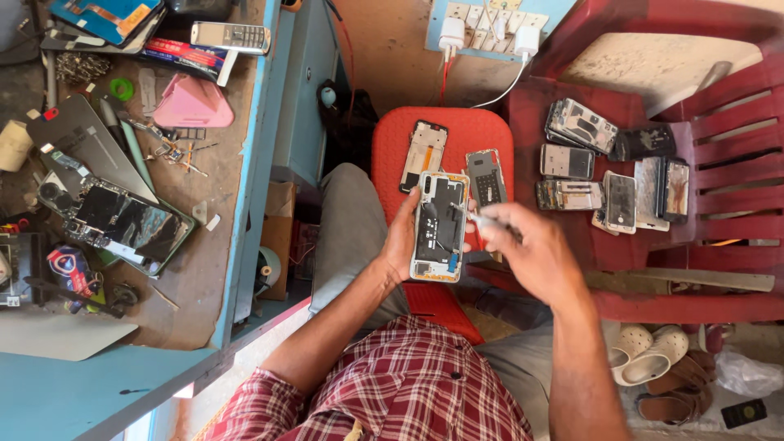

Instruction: The person cleans the back of a smartphone with a toothbrush, then uses a screwdriver to remove screws from the back cover of another phone. They handle several disassembled phone parts on a nearby chair.

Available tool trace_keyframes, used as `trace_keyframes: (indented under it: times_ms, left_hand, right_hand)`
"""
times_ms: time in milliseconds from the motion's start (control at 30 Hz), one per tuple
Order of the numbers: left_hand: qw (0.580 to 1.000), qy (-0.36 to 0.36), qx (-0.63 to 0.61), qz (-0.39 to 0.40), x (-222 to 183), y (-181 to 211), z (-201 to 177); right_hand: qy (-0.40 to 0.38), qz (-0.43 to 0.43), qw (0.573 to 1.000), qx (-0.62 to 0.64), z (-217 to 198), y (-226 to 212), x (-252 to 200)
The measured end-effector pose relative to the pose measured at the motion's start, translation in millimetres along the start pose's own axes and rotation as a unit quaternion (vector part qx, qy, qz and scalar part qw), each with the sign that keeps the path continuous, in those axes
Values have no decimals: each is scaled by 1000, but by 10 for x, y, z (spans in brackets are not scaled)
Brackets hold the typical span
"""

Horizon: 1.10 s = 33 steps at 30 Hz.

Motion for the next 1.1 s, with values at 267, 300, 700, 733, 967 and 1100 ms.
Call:
trace_keyframes:
  times_ms: [267, 300, 700, 733, 967, 1100]
  left_hand:
    - [999, -37, -34, 15, 1, 13, 100]
    - [999, -40, -27, 21, -8, 11, 119]
    - [998, -17, -3, 57, -46, 35, 220]
    - [998, -14, -3, 59, -47, 40, 217]
    - [994, 18, 63, 85, -50, 117, 114]
    - [980, 33, 152, 128, -140, 319, 18]
  right_hand:
    - [30, 69, 996, -51, 531, 310, -337]
    - [38, 65, 992, -96, 546, 264, -356]
    - [133, 37, 970, -199, 563, 34, -388]
    - [140, 34, 970, -195, 568, 33, -386]
    - [211, -18, 968, -131, 522, -29, -410]
    - [233, 14, 969, -86, 492, 292, -313]
Point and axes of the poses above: each hand's wrist, its own x-axis towards the middle knuckle, its own z-axis out of the palm, y = z × x, the point moved 5 cm from there along x, towards the middle knuckle, and after that the axes turned 6 degrees about -x, right-handed, at the moved point
